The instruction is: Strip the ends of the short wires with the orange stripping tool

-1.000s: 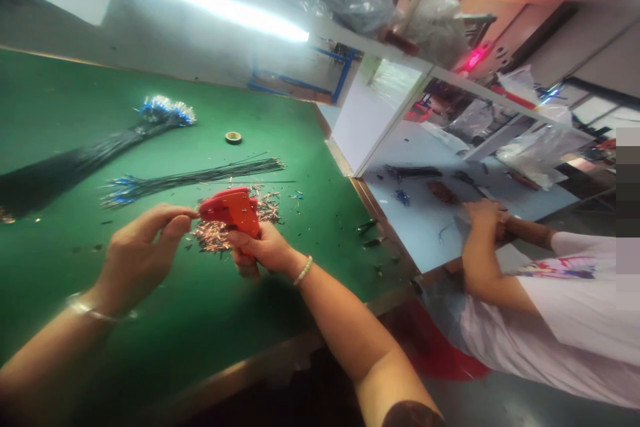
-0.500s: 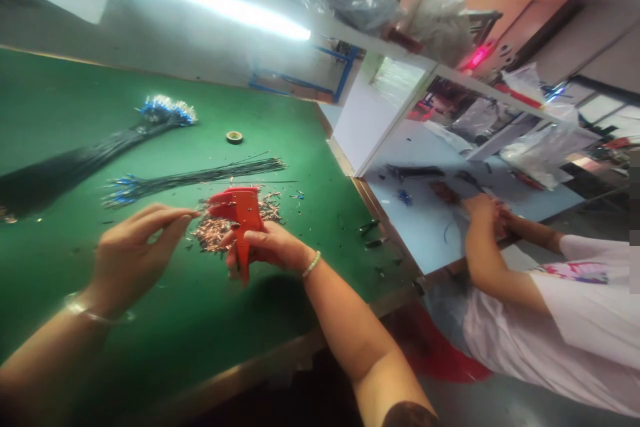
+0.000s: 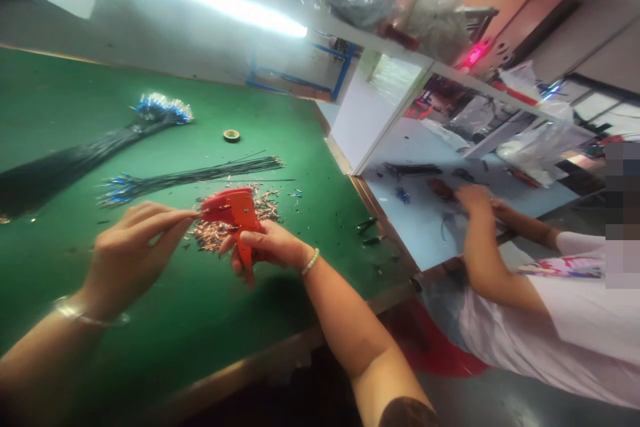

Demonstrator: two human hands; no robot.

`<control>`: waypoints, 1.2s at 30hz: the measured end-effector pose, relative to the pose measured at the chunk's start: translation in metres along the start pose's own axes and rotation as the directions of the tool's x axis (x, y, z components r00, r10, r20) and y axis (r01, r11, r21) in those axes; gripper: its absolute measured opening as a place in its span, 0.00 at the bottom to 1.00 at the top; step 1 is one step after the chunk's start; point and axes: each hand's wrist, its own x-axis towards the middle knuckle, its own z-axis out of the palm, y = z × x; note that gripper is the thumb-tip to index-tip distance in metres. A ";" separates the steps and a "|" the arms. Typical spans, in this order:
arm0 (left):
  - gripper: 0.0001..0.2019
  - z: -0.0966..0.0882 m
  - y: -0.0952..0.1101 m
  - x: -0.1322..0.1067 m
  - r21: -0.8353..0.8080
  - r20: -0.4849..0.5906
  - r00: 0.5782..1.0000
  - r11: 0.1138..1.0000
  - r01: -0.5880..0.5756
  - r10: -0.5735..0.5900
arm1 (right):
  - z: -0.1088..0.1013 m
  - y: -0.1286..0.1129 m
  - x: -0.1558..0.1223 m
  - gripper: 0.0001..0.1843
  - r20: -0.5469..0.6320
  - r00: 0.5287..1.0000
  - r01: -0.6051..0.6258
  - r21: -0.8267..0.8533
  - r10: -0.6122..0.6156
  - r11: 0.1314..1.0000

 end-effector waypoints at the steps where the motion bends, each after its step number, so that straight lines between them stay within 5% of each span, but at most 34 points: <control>1: 0.05 0.000 0.000 0.000 -0.003 0.002 1.000 1.000 -0.001 0.001 | 0.000 0.000 0.000 0.36 0.004 1.000 0.003 -0.002 -0.003 1.000; 23: 0.06 -0.001 -0.005 -0.001 0.094 0.007 0.996 0.992 -0.089 0.089 | 0.002 0.001 0.003 0.34 -0.088 0.996 0.000 -0.094 -0.009 0.996; 36: 0.08 0.001 -0.004 -0.003 0.113 0.018 0.999 0.993 -0.042 0.040 | 0.013 -0.005 0.005 0.33 -0.205 0.977 0.018 -0.208 -0.061 0.978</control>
